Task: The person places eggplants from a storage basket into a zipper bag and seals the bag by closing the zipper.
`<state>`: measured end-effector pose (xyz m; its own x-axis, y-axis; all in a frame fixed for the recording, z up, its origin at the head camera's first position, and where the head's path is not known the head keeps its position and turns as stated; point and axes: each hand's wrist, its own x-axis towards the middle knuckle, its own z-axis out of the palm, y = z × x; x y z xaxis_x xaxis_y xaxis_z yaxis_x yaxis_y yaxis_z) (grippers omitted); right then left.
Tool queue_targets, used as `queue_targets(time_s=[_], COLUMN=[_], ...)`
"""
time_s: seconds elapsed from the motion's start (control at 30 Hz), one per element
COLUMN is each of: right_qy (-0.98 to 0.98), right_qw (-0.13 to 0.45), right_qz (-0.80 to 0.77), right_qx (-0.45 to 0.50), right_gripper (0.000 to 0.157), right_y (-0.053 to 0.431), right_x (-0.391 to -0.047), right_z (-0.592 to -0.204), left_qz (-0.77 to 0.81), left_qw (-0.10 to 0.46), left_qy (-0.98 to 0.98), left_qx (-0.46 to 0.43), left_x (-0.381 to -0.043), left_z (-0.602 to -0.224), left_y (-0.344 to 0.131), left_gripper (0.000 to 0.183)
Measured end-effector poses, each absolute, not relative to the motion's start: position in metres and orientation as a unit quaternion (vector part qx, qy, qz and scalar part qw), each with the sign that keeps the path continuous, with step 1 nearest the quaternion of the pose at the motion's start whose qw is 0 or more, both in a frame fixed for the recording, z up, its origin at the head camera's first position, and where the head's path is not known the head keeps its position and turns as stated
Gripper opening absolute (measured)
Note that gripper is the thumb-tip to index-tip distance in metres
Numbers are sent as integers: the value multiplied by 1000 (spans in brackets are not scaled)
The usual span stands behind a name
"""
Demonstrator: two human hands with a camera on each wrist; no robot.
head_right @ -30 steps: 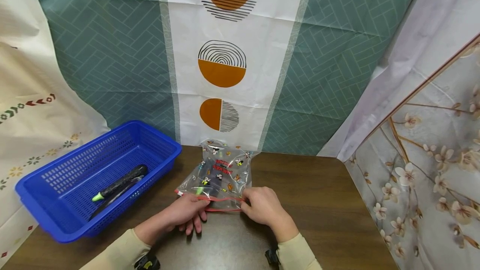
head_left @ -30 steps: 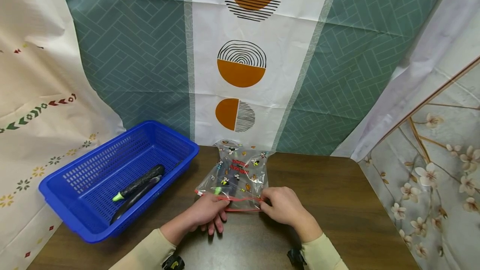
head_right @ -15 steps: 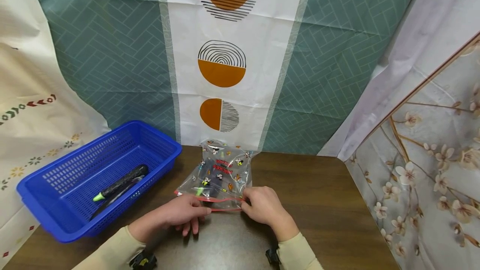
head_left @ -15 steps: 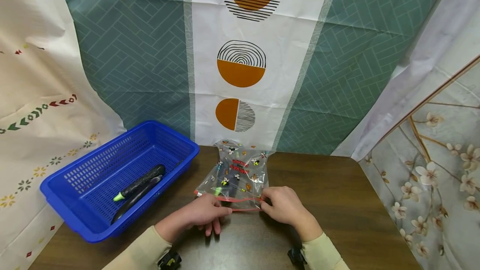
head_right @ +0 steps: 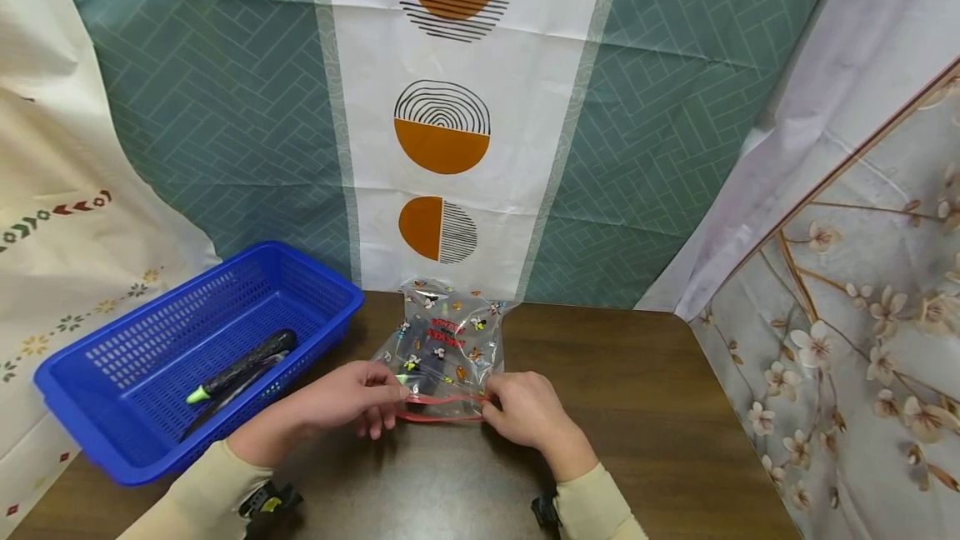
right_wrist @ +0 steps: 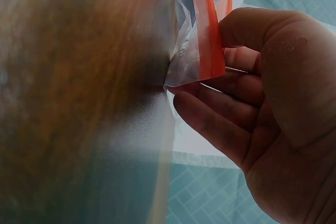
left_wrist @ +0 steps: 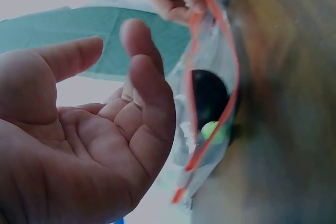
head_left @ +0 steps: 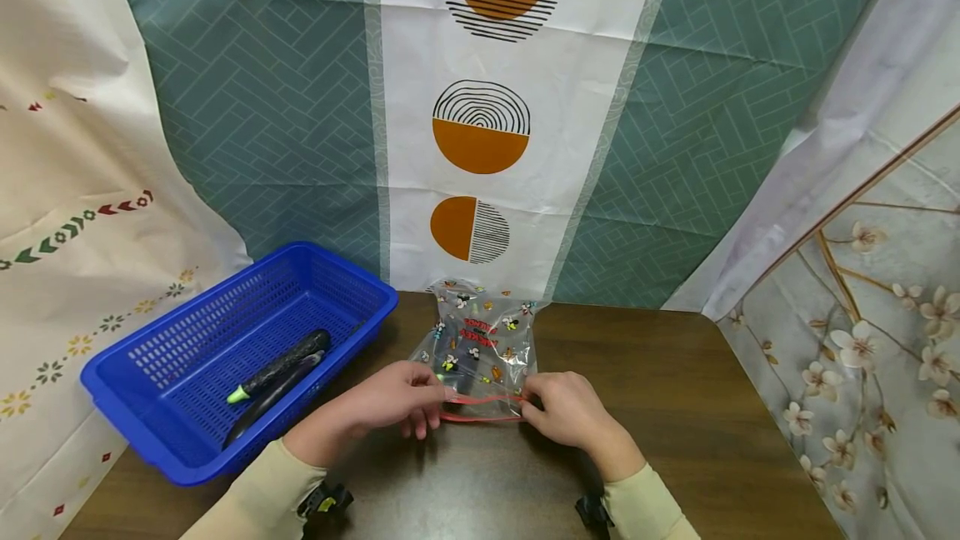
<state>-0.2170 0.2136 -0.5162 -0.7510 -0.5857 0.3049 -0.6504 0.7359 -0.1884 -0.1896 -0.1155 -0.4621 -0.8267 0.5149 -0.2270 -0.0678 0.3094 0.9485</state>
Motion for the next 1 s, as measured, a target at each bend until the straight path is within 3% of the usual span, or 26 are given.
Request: queue_targets(time_s=[1.0], right_qy=[-926], right_qw=[110], right_qz=[140], right_qx=[334], right_gripper=[23], right_y=[213], right_x=[-217], right_z=[-515], left_qz=[524], left_qw=[98], left_qy=[839], left_qx=[108], left_x=[-209], left_z=[-379], left_y=[-184], left_gripper=[51])
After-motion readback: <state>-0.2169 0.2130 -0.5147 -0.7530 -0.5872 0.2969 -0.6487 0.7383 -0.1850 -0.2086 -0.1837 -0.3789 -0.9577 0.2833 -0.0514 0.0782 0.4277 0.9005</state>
